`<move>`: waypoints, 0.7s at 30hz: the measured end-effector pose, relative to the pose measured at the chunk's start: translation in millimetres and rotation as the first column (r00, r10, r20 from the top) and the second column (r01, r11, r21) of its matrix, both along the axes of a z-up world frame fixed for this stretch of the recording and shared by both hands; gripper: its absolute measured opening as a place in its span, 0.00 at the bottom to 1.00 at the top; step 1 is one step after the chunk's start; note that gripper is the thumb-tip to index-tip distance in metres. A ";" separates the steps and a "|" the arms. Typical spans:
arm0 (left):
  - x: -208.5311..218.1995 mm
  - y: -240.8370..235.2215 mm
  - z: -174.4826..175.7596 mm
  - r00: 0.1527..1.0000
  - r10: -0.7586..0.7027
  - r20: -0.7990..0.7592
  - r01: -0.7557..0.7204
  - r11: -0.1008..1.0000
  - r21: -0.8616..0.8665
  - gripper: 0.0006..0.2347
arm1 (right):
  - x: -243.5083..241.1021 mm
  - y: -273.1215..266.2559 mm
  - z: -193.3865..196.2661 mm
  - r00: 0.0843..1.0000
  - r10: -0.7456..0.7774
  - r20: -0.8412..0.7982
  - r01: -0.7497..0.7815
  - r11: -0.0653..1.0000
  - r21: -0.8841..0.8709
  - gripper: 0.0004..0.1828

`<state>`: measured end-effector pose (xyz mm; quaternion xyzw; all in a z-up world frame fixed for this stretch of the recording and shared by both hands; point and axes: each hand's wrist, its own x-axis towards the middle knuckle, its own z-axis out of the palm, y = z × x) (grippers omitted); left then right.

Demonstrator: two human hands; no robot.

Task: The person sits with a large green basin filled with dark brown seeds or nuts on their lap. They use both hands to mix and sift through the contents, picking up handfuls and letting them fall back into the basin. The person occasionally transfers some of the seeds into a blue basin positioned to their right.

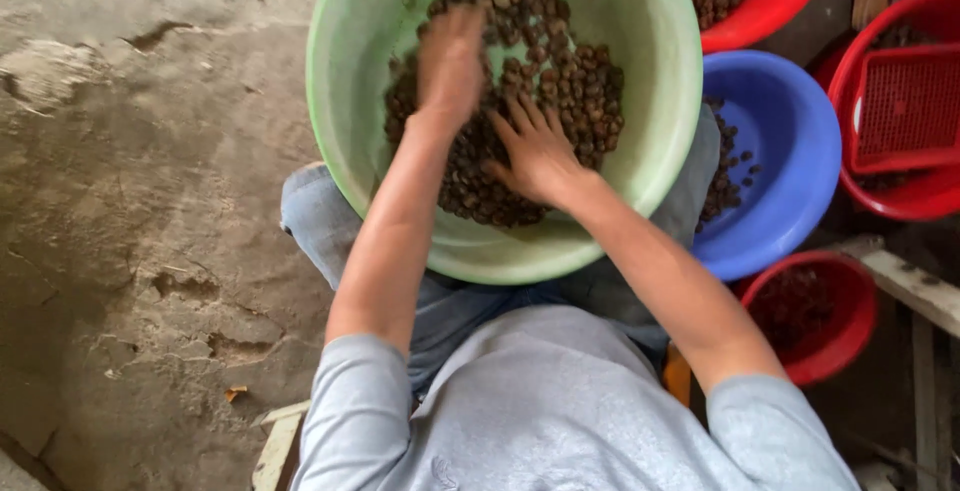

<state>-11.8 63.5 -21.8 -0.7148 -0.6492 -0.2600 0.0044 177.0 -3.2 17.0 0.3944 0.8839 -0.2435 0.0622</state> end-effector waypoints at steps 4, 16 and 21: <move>14.6 16.5 -49.2 0.961 -0.004 -0.278 -0.004 1.000 -0.030 0.18 | 19.4 -7.8 4.1 0.987 0.056 -0.151 -0.045 0.996 0.080 0.40; 4.2 -6.3 -24.5 0.984 0.036 -0.172 -0.083 0.958 -0.276 0.13 | -8.2 86.3 19.2 0.985 -0.111 -0.134 0.121 0.990 0.073 0.25; -4.9 -11.8 -24.0 0.992 0.093 -0.089 -0.122 0.895 -0.429 0.10 | -42.2 117.4 12.1 0.981 -0.074 -0.182 0.141 0.909 0.392 0.28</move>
